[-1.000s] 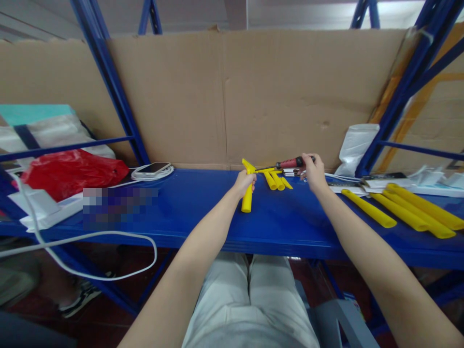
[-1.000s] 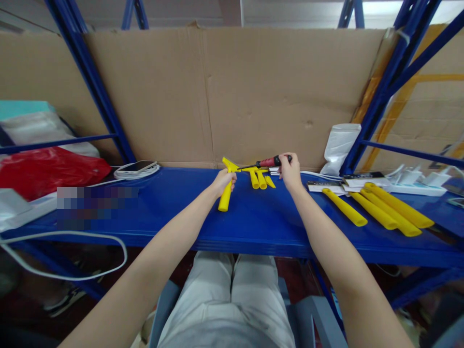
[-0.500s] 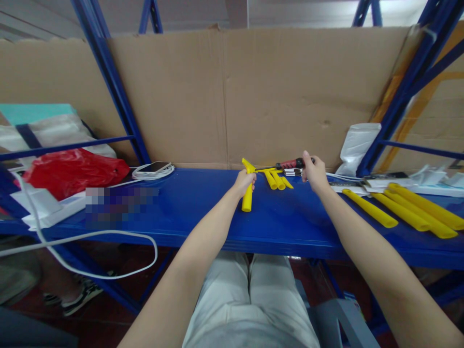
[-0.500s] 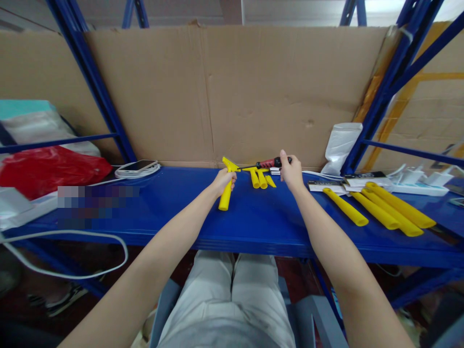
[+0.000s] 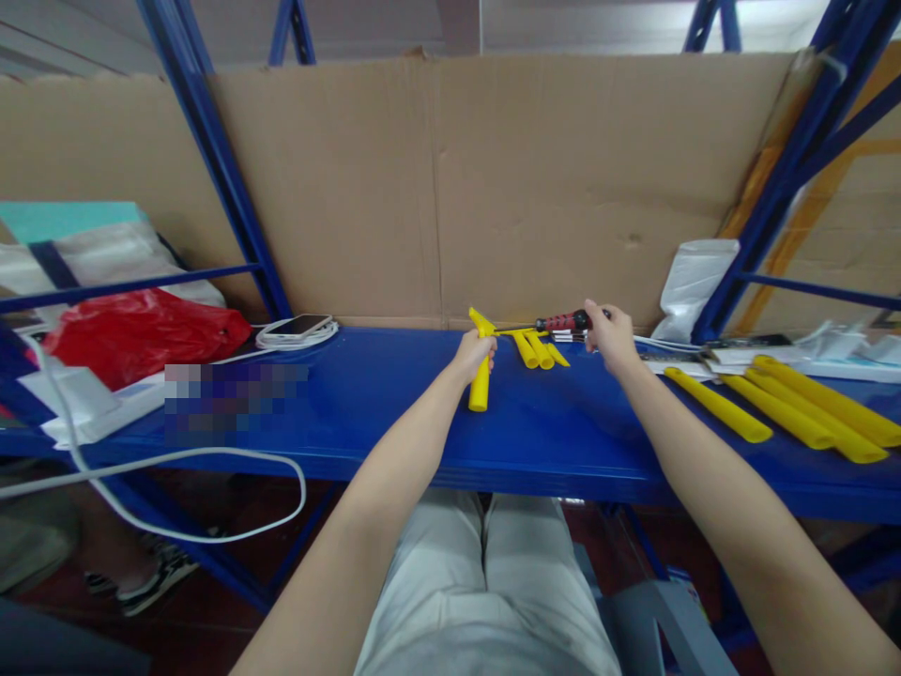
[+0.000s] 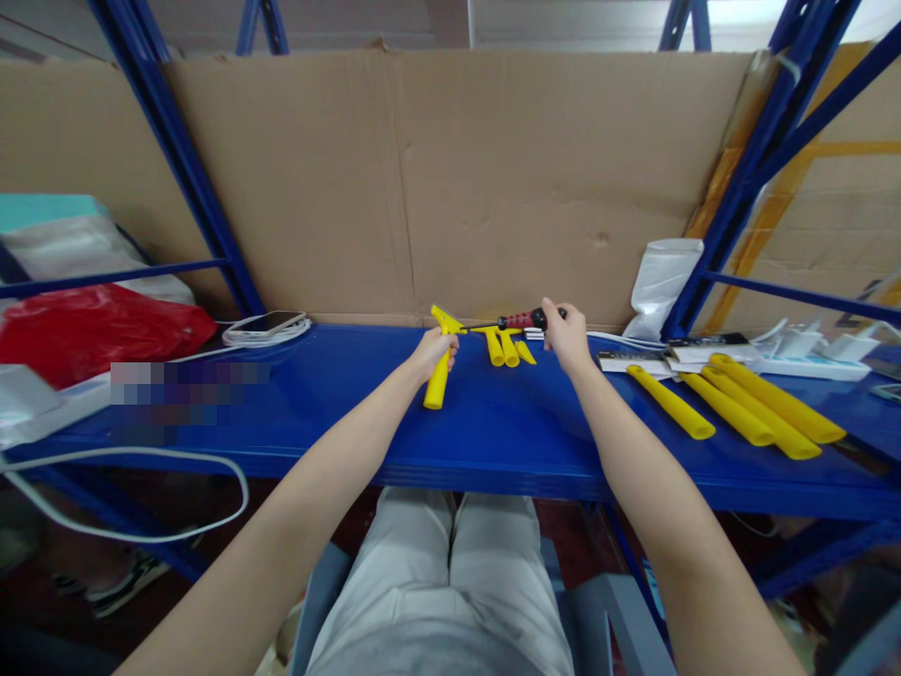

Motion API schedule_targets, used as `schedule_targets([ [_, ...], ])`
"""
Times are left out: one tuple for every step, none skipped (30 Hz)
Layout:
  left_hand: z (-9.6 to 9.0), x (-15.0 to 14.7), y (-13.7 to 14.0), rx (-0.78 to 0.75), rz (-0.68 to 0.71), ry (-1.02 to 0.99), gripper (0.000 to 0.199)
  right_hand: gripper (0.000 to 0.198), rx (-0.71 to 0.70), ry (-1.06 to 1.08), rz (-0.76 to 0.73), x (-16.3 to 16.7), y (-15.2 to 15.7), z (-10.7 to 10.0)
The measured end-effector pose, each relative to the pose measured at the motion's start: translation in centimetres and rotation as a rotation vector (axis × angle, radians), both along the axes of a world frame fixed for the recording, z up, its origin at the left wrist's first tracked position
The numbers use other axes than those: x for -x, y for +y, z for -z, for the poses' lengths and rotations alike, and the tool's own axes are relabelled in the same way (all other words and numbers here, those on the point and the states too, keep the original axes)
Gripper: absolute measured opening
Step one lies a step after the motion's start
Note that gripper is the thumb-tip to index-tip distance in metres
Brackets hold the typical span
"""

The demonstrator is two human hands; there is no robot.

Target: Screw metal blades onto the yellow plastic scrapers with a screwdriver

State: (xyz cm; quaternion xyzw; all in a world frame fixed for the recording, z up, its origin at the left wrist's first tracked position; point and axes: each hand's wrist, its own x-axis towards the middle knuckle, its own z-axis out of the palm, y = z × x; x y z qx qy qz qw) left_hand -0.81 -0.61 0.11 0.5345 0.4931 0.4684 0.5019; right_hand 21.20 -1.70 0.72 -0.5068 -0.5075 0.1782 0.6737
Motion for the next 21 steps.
schedule_targets([
  [0.04, 0.01, 0.07, 0.000, -0.001, -0.002, 0.024, 0.038, -0.006, 0.025, -0.018, 0.13, -0.03, -0.07],
  [0.08, 0.02, 0.13, -0.001, 0.000, -0.003, 0.024, 0.037, -0.014, 0.055, -0.036, 0.29, -0.06, -0.16],
  [0.11, 0.03, 0.17, -0.004, 0.002, -0.004, 0.024, 0.037, -0.021, 0.081, -0.050, 0.44, -0.10, -0.25],
  [0.13, 0.04, 0.20, -0.007, 0.003, -0.005, 0.023, 0.038, -0.027, 0.097, -0.060, 0.56, -0.16, -0.32],
  [0.15, 0.04, 0.22, -0.008, 0.004, -0.005, 0.023, 0.039, -0.029, 0.103, -0.063, 0.62, -0.23, -0.37],
  [0.15, 0.04, 0.22, -0.007, 0.003, -0.004, 0.023, 0.041, -0.028, 0.093, -0.062, 0.63, -0.30, -0.38],
  [0.15, 0.04, 0.21, -0.004, 0.001, -0.002, 0.023, 0.042, -0.024, 0.070, -0.051, 0.59, -0.37, -0.35],
  [0.15, 0.04, 0.20, -0.002, 0.000, -0.001, 0.023, 0.044, -0.018, 0.040, -0.032, 0.51, -0.42, -0.32],
  [0.15, 0.04, 0.19, -0.002, -0.001, 0.000, 0.023, 0.045, -0.013, 0.014, -0.012, 0.42, -0.44, -0.28],
  [0.15, 0.04, 0.18, -0.002, 0.000, 0.000, 0.023, 0.045, -0.006, 0.000, 0.000, 0.35, -0.44, -0.27],
  [0.14, 0.03, 0.18, -0.003, 0.002, -0.001, 0.023, 0.044, 0.001, 0.002, 0.004, 0.32, -0.42, -0.29],
  [0.14, 0.03, 0.18, -0.005, 0.006, -0.001, 0.024, 0.042, 0.010, 0.019, 0.000, 0.34, -0.40, -0.35],
  [0.14, 0.02, 0.19, -0.006, 0.010, 0.000, 0.024, 0.041, 0.019, 0.045, -0.012, 0.40, -0.38, -0.44],
  [0.14, 0.01, 0.19, -0.007, 0.013, 0.002, 0.025, 0.040, 0.024, 0.072, -0.026, 0.49, -0.39, -0.55],
  [0.13, 0.00, 0.21, -0.009, 0.016, 0.004, 0.025, 0.039, 0.025, 0.093, -0.036, 0.59, -0.42, -0.66],
  [0.13, -0.01, 0.22, -0.010, 0.018, 0.006, 0.024, 0.039, 0.025, 0.105, -0.040, 0.67, -0.48, -0.74],
  [0.12, -0.01, 0.23, -0.010, 0.019, 0.008, 0.024, 0.039, 0.025, 0.102, -0.039, 0.72, -0.57, -0.80],
  [0.12, -0.01, 0.25, -0.009, 0.018, 0.010, 0.024, 0.040, 0.026, 0.086, -0.031, 0.74, -0.67, -0.83],
  [0.12, 0.00, 0.27, -0.009, 0.018, 0.010, 0.024, 0.040, 0.030, 0.057, -0.018, 0.74, -0.78, -0.83],
  [0.13, 0.01, 0.29, -0.009, 0.017, 0.009, 0.024, 0.040, 0.038, 0.021, 0.001, 0.73, -0.88, -0.82],
  [0.15, 0.02, 0.31, -0.009, 0.016, 0.007, 0.023, 0.039, 0.048, -0.010, 0.022, 0.73, -0.97, -0.82],
])
